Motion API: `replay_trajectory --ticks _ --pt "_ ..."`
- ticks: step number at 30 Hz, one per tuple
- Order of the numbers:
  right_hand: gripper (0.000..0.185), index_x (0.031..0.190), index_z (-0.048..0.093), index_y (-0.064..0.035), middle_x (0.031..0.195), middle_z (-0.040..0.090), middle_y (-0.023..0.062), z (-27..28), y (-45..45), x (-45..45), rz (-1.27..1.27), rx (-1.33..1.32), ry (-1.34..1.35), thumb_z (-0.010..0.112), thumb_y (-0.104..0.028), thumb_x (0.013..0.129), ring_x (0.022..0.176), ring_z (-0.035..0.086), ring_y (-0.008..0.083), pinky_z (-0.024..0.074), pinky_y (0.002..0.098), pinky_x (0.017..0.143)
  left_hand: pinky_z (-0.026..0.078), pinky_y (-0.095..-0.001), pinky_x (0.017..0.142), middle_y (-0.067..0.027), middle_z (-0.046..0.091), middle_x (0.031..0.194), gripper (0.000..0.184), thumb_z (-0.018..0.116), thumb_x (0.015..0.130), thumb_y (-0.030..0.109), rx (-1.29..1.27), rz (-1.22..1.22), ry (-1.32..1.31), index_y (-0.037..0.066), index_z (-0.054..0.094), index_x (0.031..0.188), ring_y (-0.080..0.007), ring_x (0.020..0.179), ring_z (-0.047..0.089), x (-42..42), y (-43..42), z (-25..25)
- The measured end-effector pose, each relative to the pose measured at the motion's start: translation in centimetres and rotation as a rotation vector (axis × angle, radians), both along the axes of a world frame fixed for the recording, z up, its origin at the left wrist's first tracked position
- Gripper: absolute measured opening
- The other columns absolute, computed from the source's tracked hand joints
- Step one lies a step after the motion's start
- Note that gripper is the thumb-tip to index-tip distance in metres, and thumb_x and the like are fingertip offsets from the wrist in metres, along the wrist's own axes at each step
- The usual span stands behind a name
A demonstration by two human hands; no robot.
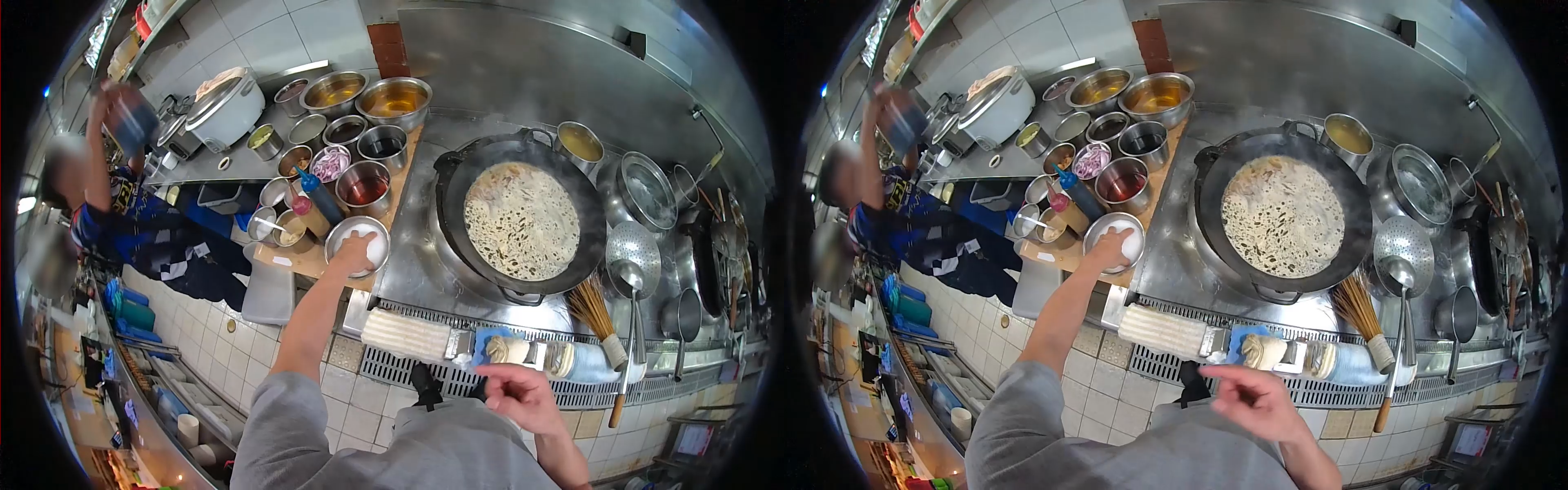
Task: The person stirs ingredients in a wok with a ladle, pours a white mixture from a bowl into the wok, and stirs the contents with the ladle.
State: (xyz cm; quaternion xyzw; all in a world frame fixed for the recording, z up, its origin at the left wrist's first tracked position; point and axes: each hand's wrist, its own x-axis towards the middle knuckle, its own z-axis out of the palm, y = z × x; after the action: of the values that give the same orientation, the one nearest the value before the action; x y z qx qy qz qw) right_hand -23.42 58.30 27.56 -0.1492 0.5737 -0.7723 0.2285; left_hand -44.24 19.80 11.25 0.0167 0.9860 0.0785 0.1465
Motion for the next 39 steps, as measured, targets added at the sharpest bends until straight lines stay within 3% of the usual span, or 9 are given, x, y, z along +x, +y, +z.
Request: replay_trajectory --ticks 6,13,17,20,25,30,32,37,39 --pt "0.044 0.12 0.056 0.0014 0.071 0.049 -0.003 4.8 -0.8 -1.6 0.176 -0.089 0.299 0.062 0.007 0.076 0.059 0.04 0.0047 0.0318 0.0193 0.052 0.046 -0.0397 0.092 -0.0263 0.048 0.121 0.079 0.077 0.058 0.017 0.042 0.019 0.043 0.016 0.048 0.131 -0.039 0.105 0.055 -0.5 -0.4 -0.7" --pt "0.039 0.118 0.058 -0.0014 0.073 0.052 -0.0025 -7.4 5.2 4.8 -0.197 0.014 -0.362 0.06 0.003 0.08 0.062 0.045 0.0041 0.0347 0.018 0.054 0.048 -0.0403 0.085 -0.0175 0.06 0.103 0.039 0.071 0.064 0.011 0.085 0.014 0.216 0.01 0.066 0.102 -0.0339 0.097 0.059 -1.2 -2.3 -4.0" --pt "0.059 0.14 0.036 -0.0089 0.074 0.054 -0.0006 -2.5 2.7 3.7 0.03 0.049 -0.479 0.058 -0.001 0.085 0.064 0.047 0.0058 0.0376 0.0185 0.059 0.048 -0.0402 0.083 -0.0177 0.063 0.097 0.023 0.069 0.065 0.013 0.133 0.08 0.276 0.008 0.068 0.088 -0.0327 0.092 0.061 -1.5 -2.6 -5.3" --pt "0.074 0.147 0.015 -0.0127 0.072 0.055 0.0014 2.0 -1.8 -1.6 0.168 -0.079 -0.195 0.057 -0.004 0.086 0.06 0.046 0.0058 0.0351 0.0187 0.055 0.048 -0.0395 0.084 -0.0168 0.064 0.099 0.026 0.07 0.065 0.016 0.144 0.276 0.283 0.008 0.068 0.09 -0.0307 0.094 0.061 -0.3 0.5 -1.4" --pt "0.069 0.145 0.019 -0.0121 0.069 0.055 0.0019 6.6 -4.0 -4.7 0.109 -0.098 -0.124 0.056 -0.004 0.087 0.056 0.044 0.0042 0.0318 0.0183 0.047 0.044 -0.041 0.093 -0.0276 0.05 0.121 0.094 0.068 0.06 0.064 -0.137 0.525 0.131 -0.002 0.048 0.124 -0.038 0.113 0.052 0.5 3.4 0.7" --pt "0.044 0.133 0.044 -0.0057 0.072 0.056 0.0003 -2.7 1.5 -0.5 0.07 -0.01 -0.228 0.054 -0.007 0.09 0.062 0.048 0.0047 0.0362 0.0178 0.055 0.044 -0.0428 0.092 -0.0289 0.051 0.119 0.096 0.068 0.061 0.064 -0.102 0.6 0.069 -0.003 0.045 0.124 -0.0386 0.113 0.051 0.3 2.6 -1.0" --pt "0.042 0.128 0.05 -0.0069 0.068 0.056 0.0024 -6.7 3.9 2.4 -0.096 0.144 -0.407 0.057 -0.006 0.087 0.049 0.04 0.0048 0.0283 0.0183 0.043 0.044 -0.0456 0.091 -0.03 0.051 0.118 0.095 0.069 0.061 0.063 -0.095 0.575 0.037 -0.003 0.044 0.124 -0.0402 0.112 0.051 -0.7 2.3 -1.7" --pt "0.038 0.119 0.055 -0.0051 0.066 0.057 0.0049 -14.4 10.1 10.7 -0.43 0.259 -0.671 0.056 -0.002 0.082 0.045 0.04 0.0056 0.0282 0.0214 0.038 0.047 -0.0483 0.088 -0.0313 0.042 0.126 0.093 0.073 0.062 0.056 -0.03 0.718 -0.034 0.005 0.039 0.132 -0.0465 0.113 0.047 -1.5 3.0 -1.4" --pt "0.041 0.119 0.055 -0.0044 0.064 0.058 0.0062 -16.7 12.2 13.1 -0.611 0.381 -0.781 0.056 -0.002 0.078 0.045 0.042 0.0065 0.0303 0.0217 0.038 0.047 -0.0451 0.089 -0.0277 0.048 0.123 0.09 0.072 0.062 0.056 -0.054 0.728 -0.038 0.003 0.043 0.128 -0.0413 0.114 0.05 -1.2 3.5 -0.5"
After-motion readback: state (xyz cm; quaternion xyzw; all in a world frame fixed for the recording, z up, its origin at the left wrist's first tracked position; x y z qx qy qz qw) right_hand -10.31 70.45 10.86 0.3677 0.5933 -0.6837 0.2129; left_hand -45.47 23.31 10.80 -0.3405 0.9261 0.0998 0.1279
